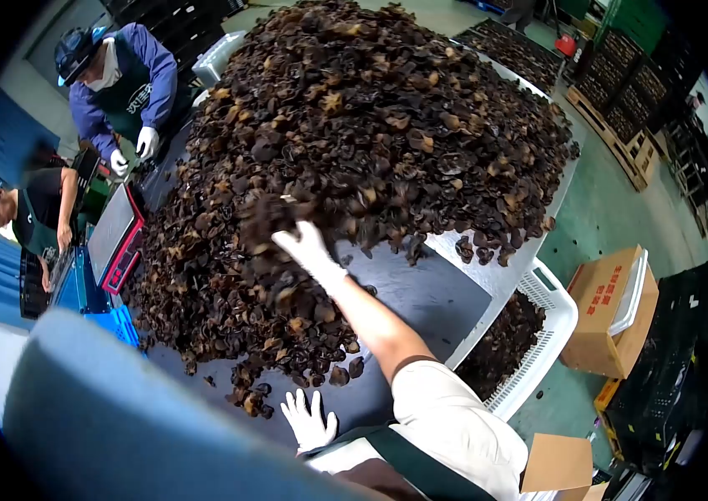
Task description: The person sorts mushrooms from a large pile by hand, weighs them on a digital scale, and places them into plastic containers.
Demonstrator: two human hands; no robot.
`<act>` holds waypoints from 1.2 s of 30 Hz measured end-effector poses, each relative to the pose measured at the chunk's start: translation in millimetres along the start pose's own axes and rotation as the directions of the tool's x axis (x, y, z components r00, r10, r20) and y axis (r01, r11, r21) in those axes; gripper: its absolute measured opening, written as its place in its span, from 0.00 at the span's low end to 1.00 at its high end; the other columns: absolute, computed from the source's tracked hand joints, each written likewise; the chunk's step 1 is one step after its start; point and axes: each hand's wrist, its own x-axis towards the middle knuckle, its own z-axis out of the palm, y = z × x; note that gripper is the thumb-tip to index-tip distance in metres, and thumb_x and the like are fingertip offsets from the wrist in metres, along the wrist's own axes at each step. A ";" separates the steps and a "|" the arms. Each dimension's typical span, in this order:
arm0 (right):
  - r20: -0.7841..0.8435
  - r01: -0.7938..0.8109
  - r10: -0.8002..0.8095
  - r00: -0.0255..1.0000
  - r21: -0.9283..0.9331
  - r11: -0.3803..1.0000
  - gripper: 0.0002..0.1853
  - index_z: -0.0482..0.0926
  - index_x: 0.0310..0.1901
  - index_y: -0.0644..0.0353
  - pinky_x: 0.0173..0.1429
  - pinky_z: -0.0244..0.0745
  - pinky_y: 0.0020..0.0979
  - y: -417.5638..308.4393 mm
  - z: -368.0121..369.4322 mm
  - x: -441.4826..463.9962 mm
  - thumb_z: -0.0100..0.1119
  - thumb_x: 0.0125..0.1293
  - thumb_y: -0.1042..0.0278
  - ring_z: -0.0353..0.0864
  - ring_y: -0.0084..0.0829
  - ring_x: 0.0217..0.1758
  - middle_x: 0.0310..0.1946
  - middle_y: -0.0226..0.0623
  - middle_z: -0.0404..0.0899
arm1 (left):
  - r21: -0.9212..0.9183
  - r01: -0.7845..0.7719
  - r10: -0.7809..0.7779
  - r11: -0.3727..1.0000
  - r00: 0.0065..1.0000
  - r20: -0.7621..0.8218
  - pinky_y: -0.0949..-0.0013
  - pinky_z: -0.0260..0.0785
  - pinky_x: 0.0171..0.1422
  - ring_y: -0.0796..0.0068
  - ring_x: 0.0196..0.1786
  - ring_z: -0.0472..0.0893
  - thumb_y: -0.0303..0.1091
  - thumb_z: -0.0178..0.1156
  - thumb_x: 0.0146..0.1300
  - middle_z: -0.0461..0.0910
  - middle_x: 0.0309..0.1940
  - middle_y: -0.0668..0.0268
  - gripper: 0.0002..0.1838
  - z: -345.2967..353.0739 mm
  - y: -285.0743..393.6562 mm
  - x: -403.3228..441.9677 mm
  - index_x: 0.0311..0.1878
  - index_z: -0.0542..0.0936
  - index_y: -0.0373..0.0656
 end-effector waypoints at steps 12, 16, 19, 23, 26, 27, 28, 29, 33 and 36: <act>0.709 0.685 -0.170 0.685 -0.546 0.483 0.41 0.63 0.73 0.36 0.71 0.43 0.75 -90.7 134.9 -105.5 0.64 0.56 0.45 0.46 0.64 0.77 0.75 0.53 0.53 | 0.011 0.025 -0.025 1.000 1.000 0.011 0.30 0.43 0.75 0.32 0.72 0.56 0.46 0.64 0.54 0.63 0.68 0.40 0.34 -3.3 7.3 -2.5 0.65 0.73 0.43; 0.631 0.686 -0.445 0.636 -0.199 0.700 0.29 0.78 0.62 0.43 0.72 0.52 0.64 -104.7 56.5 -132.2 0.64 0.57 0.51 0.59 0.51 0.76 0.69 0.42 0.70 | -0.018 -0.016 0.015 1.000 1.000 -0.021 0.28 0.43 0.73 0.30 0.71 0.57 0.47 0.63 0.54 0.63 0.67 0.39 0.34 12.0 -5.1 -6.9 0.65 0.73 0.44; 0.136 0.534 -0.541 0.830 -0.469 0.703 0.14 0.85 0.42 0.55 0.52 0.77 0.34 -100.1 -42.9 -133.0 0.66 0.52 0.70 0.83 0.36 0.50 0.47 0.37 0.85 | -0.055 0.020 -0.019 0.998 1.000 0.022 0.29 0.43 0.74 0.33 0.71 0.58 0.48 0.63 0.55 0.62 0.68 0.41 0.34 2.3 1.4 -4.6 0.65 0.74 0.45; -0.429 0.181 -0.535 0.728 -0.632 0.754 0.15 0.78 0.54 0.63 0.64 0.71 0.33 23.5 -192.0 -116.9 0.59 0.65 0.76 0.78 0.36 0.58 0.53 0.41 0.79 | -0.088 0.038 -0.038 0.995 0.999 0.009 0.28 0.43 0.74 0.34 0.69 0.59 0.49 0.63 0.56 0.62 0.68 0.43 0.33 0.6 3.2 -4.5 0.65 0.74 0.47; -0.416 0.181 -0.425 0.804 -0.510 0.841 0.24 0.71 0.65 0.64 0.74 0.60 0.36 38.3 -192.5 -86.7 0.58 0.68 0.74 0.68 0.37 0.70 0.66 0.43 0.71 | -0.082 0.041 -0.041 0.996 0.999 0.013 0.28 0.45 0.73 0.32 0.69 0.60 0.49 0.63 0.57 0.63 0.67 0.43 0.33 -0.4 3.0 -5.2 0.65 0.74 0.47; -0.410 0.228 -0.387 0.826 -0.385 0.895 0.26 0.69 0.67 0.63 0.76 0.57 0.36 35.3 -173.8 -70.7 0.58 0.68 0.72 0.66 0.37 0.73 0.69 0.43 0.69 | -0.078 0.046 -0.043 0.996 0.999 0.029 0.28 0.46 0.73 0.31 0.69 0.60 0.49 0.63 0.57 0.64 0.66 0.42 0.33 -5.9 5.2 -2.5 0.66 0.74 0.46; -0.368 0.279 -0.413 0.833 -0.364 0.889 0.28 0.67 0.69 0.63 0.77 0.55 0.36 34.9 -158.2 -58.1 0.57 0.68 0.71 0.63 0.37 0.74 0.70 0.43 0.67 | -0.083 0.042 -0.040 0.996 0.999 0.021 0.28 0.45 0.73 0.31 0.69 0.60 0.49 0.62 0.57 0.64 0.66 0.41 0.33 -14.5 8.2 1.5 0.66 0.74 0.46; -0.325 0.333 -0.443 0.835 -0.341 0.879 0.29 0.65 0.70 0.63 0.78 0.52 0.36 35.3 -141.7 -44.4 0.56 0.68 0.70 0.61 0.37 0.75 0.72 0.43 0.65 | -0.089 0.036 -0.036 0.995 0.999 0.008 0.28 0.45 0.73 0.31 0.69 0.60 0.50 0.62 0.58 0.64 0.66 0.41 0.33 -9.2 6.0 -1.2 0.66 0.74 0.46; -0.133 0.304 -0.296 0.946 0.046 0.952 0.31 0.64 0.72 0.61 0.80 0.47 0.36 56.1 -45.4 -11.8 0.54 0.67 0.69 0.57 0.36 0.77 0.73 0.40 0.63 | -0.092 0.031 -0.030 0.995 0.999 0.021 0.28 0.45 0.74 0.32 0.69 0.60 0.50 0.61 0.59 0.63 0.67 0.42 0.33 -7.6 4.7 -3.2 0.66 0.73 0.46; 0.124 0.378 -0.378 0.917 0.021 0.925 0.33 0.63 0.72 0.60 0.80 0.48 0.35 31.5 13.5 -25.1 0.59 0.67 0.67 0.56 0.35 0.78 0.74 0.39 0.62 | -0.067 0.047 -0.042 0.997 0.997 0.065 0.28 0.45 0.74 0.32 0.69 0.60 0.51 0.60 0.60 0.63 0.68 0.43 0.33 -14.1 7.7 -0.2 0.67 0.73 0.47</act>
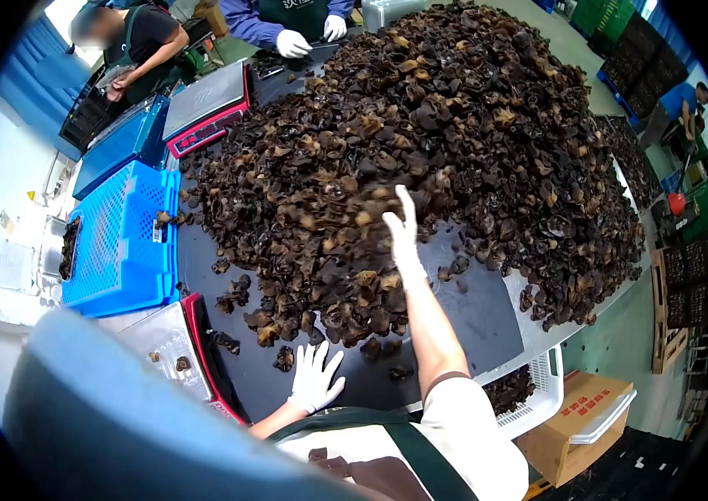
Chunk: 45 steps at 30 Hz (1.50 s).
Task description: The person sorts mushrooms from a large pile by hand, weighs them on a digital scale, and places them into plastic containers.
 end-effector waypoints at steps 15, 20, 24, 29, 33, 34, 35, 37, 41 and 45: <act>0.648 0.461 -0.010 0.761 -0.530 0.712 0.37 0.72 0.67 0.38 0.73 0.46 0.69 -129.5 150.7 -51.3 0.68 0.54 0.42 0.48 0.65 0.76 0.76 0.50 0.53 | 0.042 -0.015 0.018 0.999 0.998 -0.066 0.31 0.47 0.73 0.32 0.68 0.61 0.50 0.61 0.58 0.65 0.62 0.39 0.29 21.9 -7.8 -7.7 0.59 0.77 0.41; 0.777 0.389 0.100 0.622 -0.417 0.821 0.34 0.76 0.64 0.35 0.72 0.33 0.77 -160.8 160.7 -57.4 0.64 0.56 0.34 0.38 0.65 0.80 0.73 0.44 0.61 | -0.009 -0.038 0.036 0.999 0.980 -0.195 0.33 0.53 0.72 0.32 0.68 0.62 0.47 0.63 0.58 0.67 0.62 0.37 0.28 29.8 -14.7 -14.4 0.56 0.77 0.38; 0.621 -0.087 0.072 0.781 -0.006 0.996 0.20 0.82 0.56 0.55 0.64 0.72 0.38 -187.1 104.9 -54.8 0.65 0.63 0.61 0.80 0.37 0.57 0.54 0.40 0.82 | -0.133 -0.013 -0.001 0.991 0.994 -0.107 0.50 0.60 0.73 0.38 0.68 0.67 0.43 0.62 0.62 0.74 0.60 0.47 0.22 -16.2 7.9 -28.6 0.55 0.81 0.43; 0.365 0.102 0.012 0.931 -0.292 0.951 0.14 0.83 0.49 0.62 0.61 0.74 0.36 -156.8 8.2 -128.4 0.63 0.60 0.73 0.82 0.37 0.51 0.46 0.39 0.84 | -0.288 0.133 -0.237 0.948 0.901 -0.363 0.60 0.76 0.42 0.56 0.35 0.83 0.31 0.61 0.61 0.83 0.33 0.58 0.07 -54.7 6.5 -47.5 0.40 0.84 0.44; 0.435 0.378 -0.025 0.900 -0.752 0.541 0.25 0.80 0.57 0.50 0.70 0.59 0.52 -147.6 -5.1 -213.4 0.68 0.55 0.61 0.66 0.52 0.67 0.63 0.45 0.72 | -0.180 0.133 -0.212 0.975 0.808 -0.550 0.45 0.59 0.70 0.46 0.66 0.68 0.37 0.65 0.57 0.72 0.62 0.53 0.23 -45.4 -26.5 -28.6 0.58 0.80 0.49; 0.440 0.344 0.122 0.890 -0.821 0.455 0.32 0.77 0.62 0.45 0.71 0.51 0.62 -146.8 -2.2 -231.0 0.69 0.53 0.52 0.55 0.59 0.73 0.71 0.48 0.61 | -0.127 0.161 -0.203 0.979 0.848 -0.490 0.40 0.55 0.72 0.41 0.70 0.62 0.42 0.65 0.57 0.67 0.67 0.53 0.26 -43.1 -26.6 -21.6 0.60 0.79 0.52; 0.449 0.339 0.132 0.884 -0.809 0.479 0.33 0.76 0.63 0.44 0.71 0.49 0.66 -146.0 2.9 -247.8 0.68 0.53 0.49 0.53 0.60 0.74 0.74 0.50 0.57 | -0.069 0.183 -0.194 0.981 0.883 -0.427 0.34 0.50 0.73 0.37 0.73 0.56 0.47 0.65 0.57 0.61 0.72 0.53 0.29 -46.0 -22.1 -16.0 0.63 0.78 0.55; 0.541 0.366 0.168 0.824 -0.734 0.572 0.31 0.77 0.62 0.43 0.72 0.48 0.65 -155.6 17.3 -270.1 0.68 0.53 0.51 0.53 0.59 0.75 0.74 0.48 0.58 | -0.018 0.054 -0.057 0.998 0.959 -0.277 0.29 0.45 0.74 0.33 0.75 0.52 0.53 0.64 0.56 0.58 0.74 0.53 0.29 -19.9 -30.4 -18.8 0.62 0.79 0.57; 0.750 0.528 0.084 0.656 -0.535 0.659 0.24 0.81 0.55 0.41 0.73 0.51 0.64 -158.1 24.5 -302.2 0.69 0.52 0.60 0.59 0.57 0.73 0.68 0.36 0.69 | -0.010 0.016 -0.018 1.000 0.970 -0.243 0.35 0.45 0.76 0.42 0.75 0.57 0.44 0.64 0.57 0.65 0.71 0.56 0.19 -10.7 -29.3 -53.9 0.51 0.82 0.51; 0.670 0.436 -0.064 0.740 -0.405 0.803 0.21 0.83 0.49 0.49 0.73 0.58 0.55 -160.2 5.1 -302.1 0.65 0.51 0.75 0.67 0.49 0.70 0.60 0.36 0.77 | -0.070 0.056 -0.078 0.996 0.932 -0.354 0.38 0.53 0.72 0.41 0.71 0.62 0.36 0.65 0.54 0.70 0.66 0.55 0.16 -18.8 -31.2 -91.4 0.48 0.82 0.49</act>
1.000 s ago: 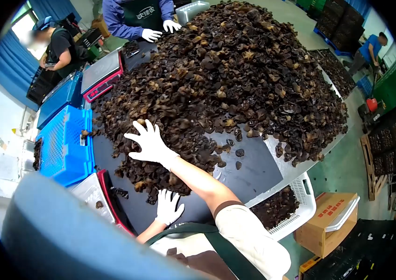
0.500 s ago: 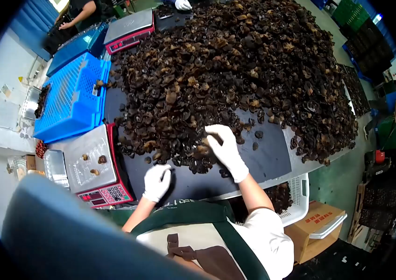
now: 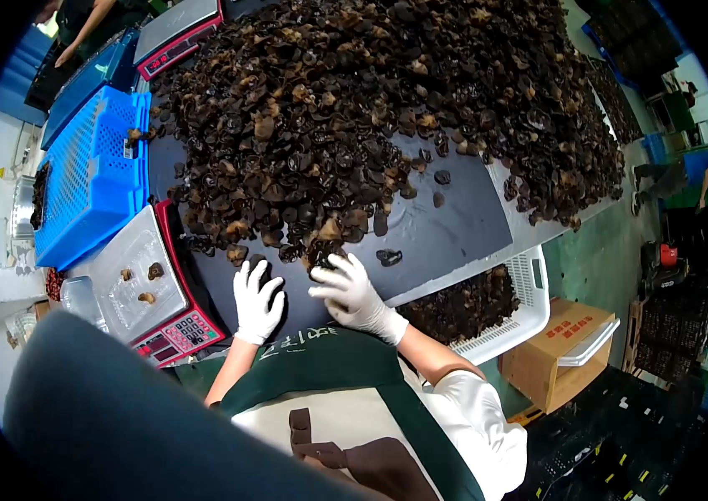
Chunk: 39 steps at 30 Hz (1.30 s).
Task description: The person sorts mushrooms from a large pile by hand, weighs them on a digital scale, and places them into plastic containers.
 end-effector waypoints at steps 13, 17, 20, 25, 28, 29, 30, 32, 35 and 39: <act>-0.197 -0.450 0.432 0.880 -0.051 0.892 0.20 0.81 0.51 0.57 0.43 0.79 0.31 33.5 1.0 6.4 0.68 0.57 0.63 0.84 0.35 0.37 0.40 0.37 0.84 | -0.076 0.078 -0.082 0.994 0.995 -0.053 0.41 0.53 0.73 0.38 0.71 0.60 0.34 0.66 0.54 0.67 0.69 0.52 0.24 3.3 28.7 -14.8 0.57 0.80 0.48; -0.001 -0.638 0.678 0.735 0.336 0.693 0.12 0.83 0.43 0.61 0.42 0.76 0.24 32.6 -46.9 1.0 0.67 0.58 0.68 0.79 0.21 0.33 0.34 0.35 0.84 | -0.078 0.079 -0.083 0.994 0.996 -0.045 0.42 0.54 0.73 0.39 0.71 0.60 0.34 0.65 0.54 0.67 0.68 0.51 0.24 -0.6 32.2 -8.7 0.57 0.80 0.47; 0.096 -0.563 0.734 0.673 0.710 0.423 0.12 0.81 0.42 0.65 0.45 0.75 0.26 38.6 -111.5 -45.8 0.67 0.57 0.71 0.78 0.20 0.37 0.34 0.31 0.82 | -0.065 0.068 -0.072 0.996 0.995 -0.070 0.43 0.56 0.72 0.40 0.71 0.62 0.33 0.66 0.54 0.67 0.68 0.52 0.25 1.2 29.2 -6.2 0.58 0.79 0.48; -0.233 0.448 0.515 0.825 0.826 -0.343 0.28 0.81 0.50 0.54 0.39 0.61 0.30 71.1 -119.1 -156.3 0.66 0.57 0.39 0.65 0.27 0.32 0.36 0.28 0.78 | -0.084 0.030 -0.039 0.996 0.994 -0.106 0.47 0.57 0.73 0.44 0.70 0.64 0.31 0.65 0.55 0.68 0.67 0.53 0.25 3.4 31.8 24.3 0.59 0.79 0.47; -0.283 0.618 0.706 0.650 0.738 -0.273 0.32 0.80 0.55 0.55 0.43 0.62 0.31 64.6 -98.7 -159.9 0.64 0.59 0.36 0.67 0.27 0.36 0.38 0.27 0.77 | -0.120 -0.059 0.047 0.991 0.994 -0.102 0.48 0.58 0.72 0.45 0.69 0.65 0.31 0.66 0.55 0.71 0.64 0.54 0.27 14.2 41.9 58.8 0.61 0.77 0.46; -0.200 0.538 0.737 0.645 0.804 -0.253 0.30 0.80 0.55 0.56 0.45 0.65 0.33 67.9 -92.6 -155.9 0.65 0.60 0.40 0.68 0.27 0.37 0.38 0.28 0.78 | -0.113 -0.092 0.082 0.989 0.993 -0.088 0.47 0.58 0.72 0.44 0.69 0.65 0.32 0.66 0.55 0.70 0.65 0.54 0.27 18.9 47.9 69.5 0.61 0.76 0.46; -0.117 0.453 0.767 0.631 0.859 -0.241 0.28 0.80 0.54 0.56 0.46 0.67 0.34 66.8 -86.2 -142.7 0.67 0.61 0.43 0.70 0.28 0.39 0.38 0.29 0.79 | -0.105 -0.126 0.118 0.987 0.990 -0.075 0.46 0.57 0.72 0.43 0.69 0.65 0.33 0.66 0.55 0.70 0.65 0.54 0.28 23.5 54.3 78.7 0.62 0.76 0.45; -0.098 -0.238 0.890 0.445 0.945 0.223 0.19 0.82 0.52 0.57 0.53 0.72 0.35 52.5 -74.1 -106.8 0.66 0.65 0.56 0.76 0.30 0.44 0.40 0.29 0.82 | -0.006 -0.133 0.133 0.991 0.989 0.071 0.40 0.53 0.73 0.40 0.72 0.60 0.42 0.65 0.56 0.65 0.69 0.53 0.29 31.5 67.5 87.0 0.62 0.76 0.46; -0.267 -0.627 0.677 0.685 0.257 0.736 0.19 0.79 0.54 0.60 0.61 0.72 0.37 31.1 -49.3 -59.1 0.65 0.60 0.68 0.79 0.38 0.53 0.49 0.39 0.82 | 0.019 -0.244 0.232 0.970 0.942 0.240 0.38 0.50 0.75 0.42 0.73 0.59 0.41 0.65 0.56 0.64 0.70 0.56 0.23 42.3 68.1 74.5 0.56 0.78 0.49; -0.178 -0.360 0.358 0.916 0.025 0.933 0.23 0.80 0.55 0.58 0.66 0.69 0.43 12.9 -11.6 -34.9 0.67 0.55 0.71 0.76 0.47 0.59 0.54 0.44 0.80 | 0.052 -0.296 0.280 0.954 0.938 0.204 0.39 0.52 0.74 0.51 0.70 0.64 0.34 0.64 0.55 0.73 0.60 0.63 0.17 29.2 50.8 41.1 0.50 0.80 0.51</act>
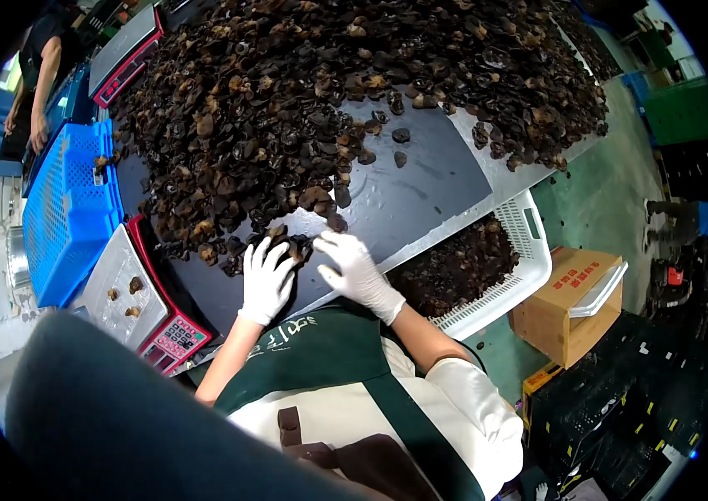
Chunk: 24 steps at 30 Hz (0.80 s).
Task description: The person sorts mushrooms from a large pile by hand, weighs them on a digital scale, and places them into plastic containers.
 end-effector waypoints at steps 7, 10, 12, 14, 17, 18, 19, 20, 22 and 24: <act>-0.302 0.094 -0.106 0.948 -0.055 0.994 0.18 0.83 0.46 0.56 0.59 0.71 0.43 16.5 1.7 41.9 0.67 0.50 0.75 0.78 0.46 0.54 0.51 0.42 0.81 | -0.018 0.292 -0.290 0.956 0.938 -0.192 0.45 0.58 0.71 0.43 0.66 0.67 0.27 0.66 0.51 0.70 0.63 0.53 0.23 -15.9 -10.1 -62.7 0.53 0.80 0.49; -0.113 0.008 -0.055 0.992 -0.376 0.926 0.28 0.77 0.60 0.52 0.69 0.56 0.50 17.8 4.2 49.0 0.66 0.56 0.58 0.62 0.49 0.69 0.66 0.44 0.69 | -0.056 0.436 -0.437 0.898 0.872 -0.222 0.48 0.56 0.73 0.44 0.69 0.65 0.28 0.65 0.53 0.66 0.67 0.49 0.32 -8.4 -11.3 -79.5 0.65 0.74 0.44; 0.084 0.144 -0.121 0.989 -0.385 0.912 0.28 0.77 0.60 0.50 0.69 0.57 0.51 9.5 12.3 46.2 0.67 0.55 0.57 0.64 0.49 0.68 0.66 0.43 0.68 | -0.042 0.520 -0.515 0.853 0.827 -0.225 0.50 0.55 0.75 0.44 0.70 0.64 0.29 0.65 0.55 0.64 0.68 0.47 0.36 -3.0 -10.9 -87.3 0.70 0.69 0.43; 0.270 0.251 -0.181 0.946 -0.256 0.934 0.28 0.78 0.58 0.50 0.70 0.57 0.51 -2.6 12.7 44.7 0.69 0.53 0.57 0.63 0.48 0.69 0.67 0.42 0.68 | -0.145 0.557 -0.576 0.818 0.789 -0.213 0.50 0.55 0.75 0.44 0.70 0.63 0.29 0.65 0.55 0.63 0.69 0.46 0.36 -1.9 -11.5 -90.9 0.70 0.69 0.43; 0.123 0.202 -0.220 0.968 0.143 0.969 0.18 0.83 0.48 0.54 0.68 0.67 0.45 -11.8 6.7 48.7 0.69 0.54 0.69 0.75 0.46 0.61 0.57 0.40 0.80 | -0.276 0.589 -0.644 0.760 0.740 -0.194 0.51 0.56 0.75 0.44 0.71 0.63 0.29 0.65 0.54 0.61 0.70 0.45 0.38 -2.4 -9.9 -94.1 0.71 0.67 0.42; 0.017 0.187 -0.193 0.981 0.176 0.966 0.15 0.84 0.46 0.55 0.65 0.70 0.42 -7.3 4.9 50.7 0.67 0.55 0.72 0.78 0.44 0.58 0.53 0.40 0.82 | -0.315 0.596 -0.664 0.739 0.722 -0.194 0.51 0.56 0.75 0.43 0.70 0.63 0.29 0.66 0.54 0.60 0.70 0.45 0.39 -5.0 -8.7 -94.6 0.71 0.66 0.42; -0.089 0.174 -0.159 0.983 0.208 0.963 0.13 0.84 0.44 0.56 0.63 0.73 0.40 -1.2 1.0 52.3 0.66 0.55 0.75 0.81 0.43 0.54 0.50 0.40 0.84 | -0.354 0.599 -0.683 0.718 0.705 -0.193 0.51 0.56 0.74 0.43 0.70 0.63 0.29 0.66 0.54 0.60 0.70 0.44 0.39 -6.1 -8.0 -94.6 0.72 0.66 0.42; -0.124 0.032 -0.001 0.992 0.247 0.968 0.11 0.84 0.43 0.58 0.61 0.75 0.36 2.7 -5.1 50.6 0.64 0.58 0.78 0.83 0.38 0.52 0.48 0.40 0.85 | -0.364 0.595 -0.684 0.717 0.702 -0.200 0.51 0.56 0.75 0.42 0.70 0.63 0.29 0.67 0.53 0.59 0.70 0.44 0.40 -5.2 -10.4 -96.3 0.72 0.65 0.42; -0.110 -0.233 0.283 0.953 0.335 0.913 0.10 0.84 0.45 0.62 0.57 0.76 0.31 22.4 -17.1 42.5 0.60 0.63 0.78 0.83 0.33 0.50 0.45 0.39 0.85 | -0.394 0.587 -0.692 0.707 0.690 -0.213 0.52 0.56 0.75 0.43 0.70 0.64 0.29 0.67 0.54 0.60 0.69 0.44 0.40 -3.3 -14.3 -99.4 0.72 0.65 0.41; -0.106 -0.289 0.332 0.937 0.295 0.911 0.10 0.83 0.47 0.65 0.57 0.75 0.28 35.0 -34.9 40.7 0.58 0.66 0.79 0.82 0.28 0.49 0.44 0.38 0.84 | -0.390 0.568 -0.675 0.725 0.697 -0.240 0.54 0.57 0.74 0.45 0.70 0.64 0.29 0.68 0.54 0.61 0.69 0.44 0.40 -3.3 -18.8 -99.2 0.72 0.64 0.40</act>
